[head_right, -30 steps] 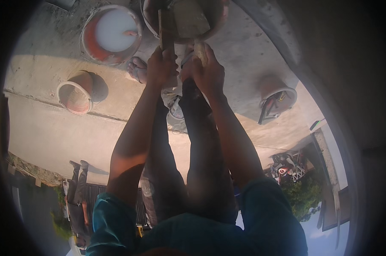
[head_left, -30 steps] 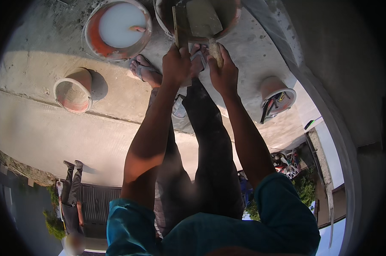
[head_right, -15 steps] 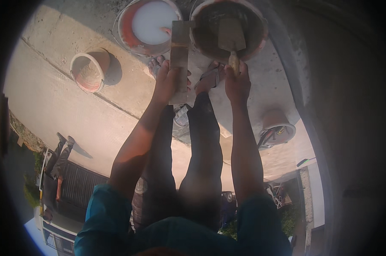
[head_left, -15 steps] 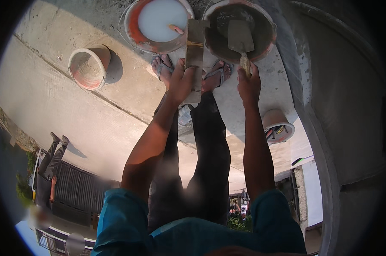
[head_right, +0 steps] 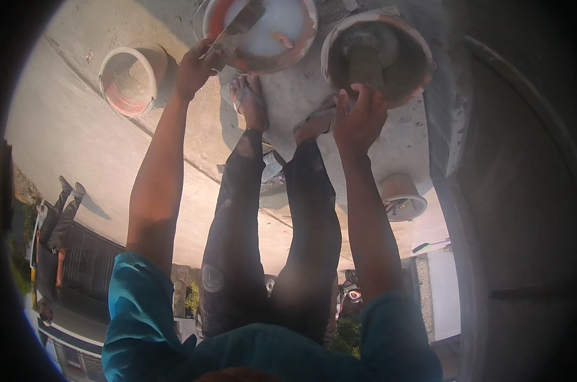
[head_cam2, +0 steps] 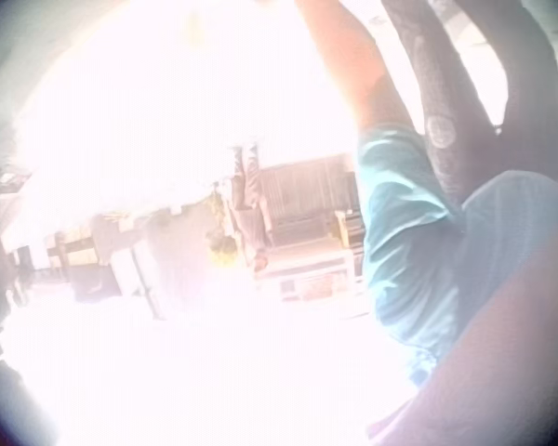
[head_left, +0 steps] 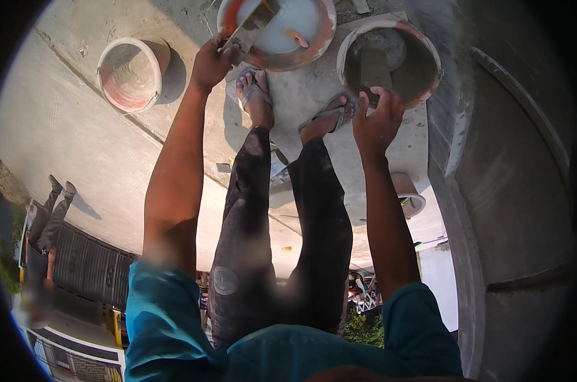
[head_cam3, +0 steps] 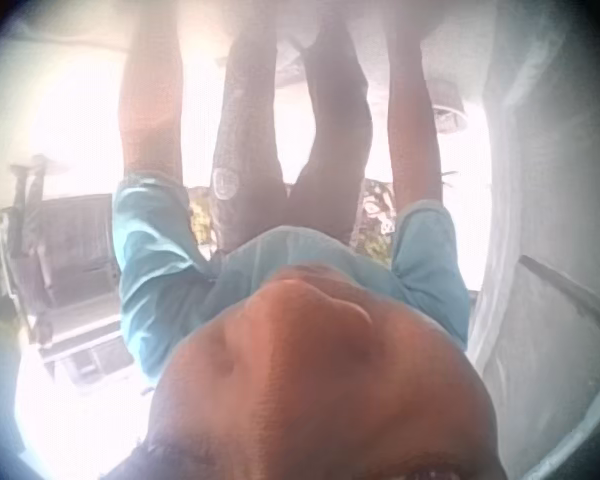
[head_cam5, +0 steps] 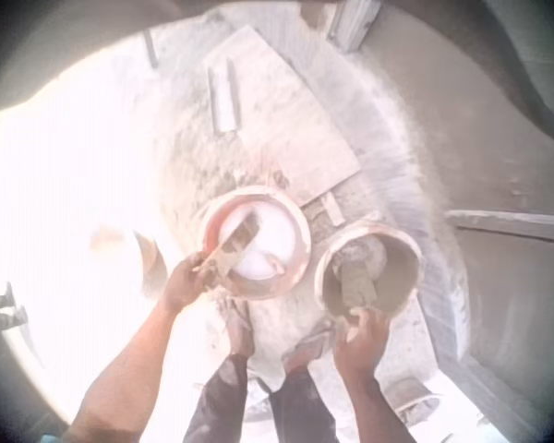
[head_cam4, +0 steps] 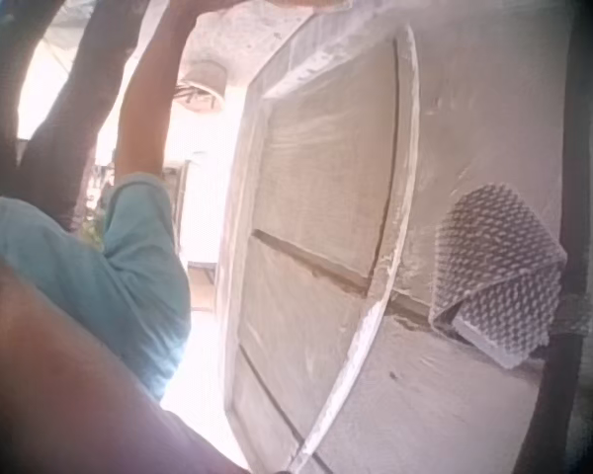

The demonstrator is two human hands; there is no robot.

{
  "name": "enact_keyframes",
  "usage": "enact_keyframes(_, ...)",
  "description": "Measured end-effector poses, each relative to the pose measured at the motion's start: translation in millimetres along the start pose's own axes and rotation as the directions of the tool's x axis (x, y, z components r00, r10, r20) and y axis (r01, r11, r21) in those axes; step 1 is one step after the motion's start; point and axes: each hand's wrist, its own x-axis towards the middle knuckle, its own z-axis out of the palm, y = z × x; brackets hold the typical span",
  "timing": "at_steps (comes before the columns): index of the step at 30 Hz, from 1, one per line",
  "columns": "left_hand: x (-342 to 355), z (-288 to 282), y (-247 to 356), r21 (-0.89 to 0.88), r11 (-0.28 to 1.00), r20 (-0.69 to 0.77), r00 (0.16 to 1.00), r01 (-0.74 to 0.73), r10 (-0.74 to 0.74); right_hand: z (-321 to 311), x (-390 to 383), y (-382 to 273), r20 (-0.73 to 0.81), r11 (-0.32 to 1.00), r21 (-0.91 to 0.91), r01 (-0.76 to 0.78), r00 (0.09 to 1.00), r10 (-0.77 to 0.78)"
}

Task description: The person mixes cement in a bucket using a trowel and then applies the mixture to a concrete ceiling surface. The person repeatedly scoops cement from the bucket and spreads it onto the ceiling.

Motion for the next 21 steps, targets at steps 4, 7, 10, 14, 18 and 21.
enact_keyframes(4,3.7,-5.8,7.3,0.081,0.994,-0.54,0.835,-0.072,0.104,50.7,48.3,-68.8,0.11,0.986,0.029,0.166,0.98,-0.168)
enact_keyframes(7,-11.4,-40.1,-27.5,-0.015,0.993,-0.889,0.454,0.12,-0.068,67.9,57.6,-82.9,-0.046,0.996,-0.036,-0.084,0.996,0.082)
enact_keyframes(10,-28.8,-85.4,-57.7,-0.614,0.749,-0.777,-0.025,0.251,-0.629,47.2,29.8,-52.0,-0.102,0.97,-0.135,-0.202,0.977,0.189)
enact_keyframes(14,-60.0,-142.8,-164.0,-0.972,0.221,-0.186,0.323,0.077,-0.928,28.1,-13.2,30.2,0.094,0.853,-0.407,-0.328,0.913,0.396)
enact_keyframes(18,-48.3,-172.0,-237.0,-0.973,0.017,-0.185,0.735,-0.231,-0.652,33.0,-12.1,71.5,0.316,0.805,-0.268,-0.529,0.741,0.592)
enact_keyframes(21,-51.9,-182.9,-248.0,-0.957,0.057,-0.245,0.692,-0.283,-0.679,24.0,27.3,50.8,0.434,0.719,-0.475,-0.508,0.575,0.693)
